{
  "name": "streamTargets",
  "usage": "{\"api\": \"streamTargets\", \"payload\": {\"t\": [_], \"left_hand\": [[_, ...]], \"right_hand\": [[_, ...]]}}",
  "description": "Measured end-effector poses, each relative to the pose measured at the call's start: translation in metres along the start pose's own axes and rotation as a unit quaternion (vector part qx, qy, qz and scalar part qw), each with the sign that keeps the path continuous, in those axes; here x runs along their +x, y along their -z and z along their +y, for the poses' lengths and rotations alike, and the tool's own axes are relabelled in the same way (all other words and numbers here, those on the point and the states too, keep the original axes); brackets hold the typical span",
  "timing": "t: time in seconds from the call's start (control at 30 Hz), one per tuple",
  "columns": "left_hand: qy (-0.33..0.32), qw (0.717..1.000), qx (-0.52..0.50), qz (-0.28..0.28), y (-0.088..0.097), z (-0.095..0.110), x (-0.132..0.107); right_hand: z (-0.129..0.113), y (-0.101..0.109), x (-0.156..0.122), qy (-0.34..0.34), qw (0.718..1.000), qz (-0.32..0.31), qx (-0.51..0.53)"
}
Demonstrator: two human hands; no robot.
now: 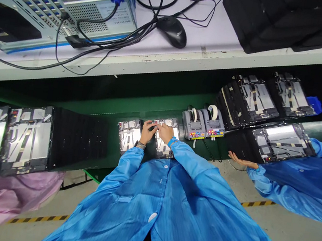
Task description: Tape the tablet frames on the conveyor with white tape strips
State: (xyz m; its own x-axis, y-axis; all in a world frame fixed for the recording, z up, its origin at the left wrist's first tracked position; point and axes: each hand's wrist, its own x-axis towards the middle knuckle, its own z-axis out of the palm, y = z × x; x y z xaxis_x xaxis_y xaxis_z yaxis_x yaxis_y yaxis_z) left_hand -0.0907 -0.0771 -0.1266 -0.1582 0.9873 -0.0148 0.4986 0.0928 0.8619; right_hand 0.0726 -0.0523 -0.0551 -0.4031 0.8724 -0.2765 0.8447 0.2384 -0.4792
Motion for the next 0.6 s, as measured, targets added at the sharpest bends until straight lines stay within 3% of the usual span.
{"api": "streamTargets", "payload": {"t": [0.23,0.4,0.5,0.6], "left_hand": [[-0.009,1.000,0.000,-0.003,0.000,-0.006,0.003],[-0.011,1.000,0.026,-0.012,0.001,-0.001,0.012],[-0.027,0.999,0.034,-0.011,-0.002,0.006,0.019],[-0.017,1.000,0.000,-0.011,-0.006,0.008,0.020]], "right_hand": [[0.013,0.000,-0.005,0.056,0.995,-0.038,-0.076],[0.022,-0.002,-0.009,0.071,0.995,-0.041,-0.058],[0.032,-0.001,-0.025,0.041,0.998,0.034,0.020],[0.052,-0.006,-0.059,-0.037,0.976,0.185,0.106]]}}
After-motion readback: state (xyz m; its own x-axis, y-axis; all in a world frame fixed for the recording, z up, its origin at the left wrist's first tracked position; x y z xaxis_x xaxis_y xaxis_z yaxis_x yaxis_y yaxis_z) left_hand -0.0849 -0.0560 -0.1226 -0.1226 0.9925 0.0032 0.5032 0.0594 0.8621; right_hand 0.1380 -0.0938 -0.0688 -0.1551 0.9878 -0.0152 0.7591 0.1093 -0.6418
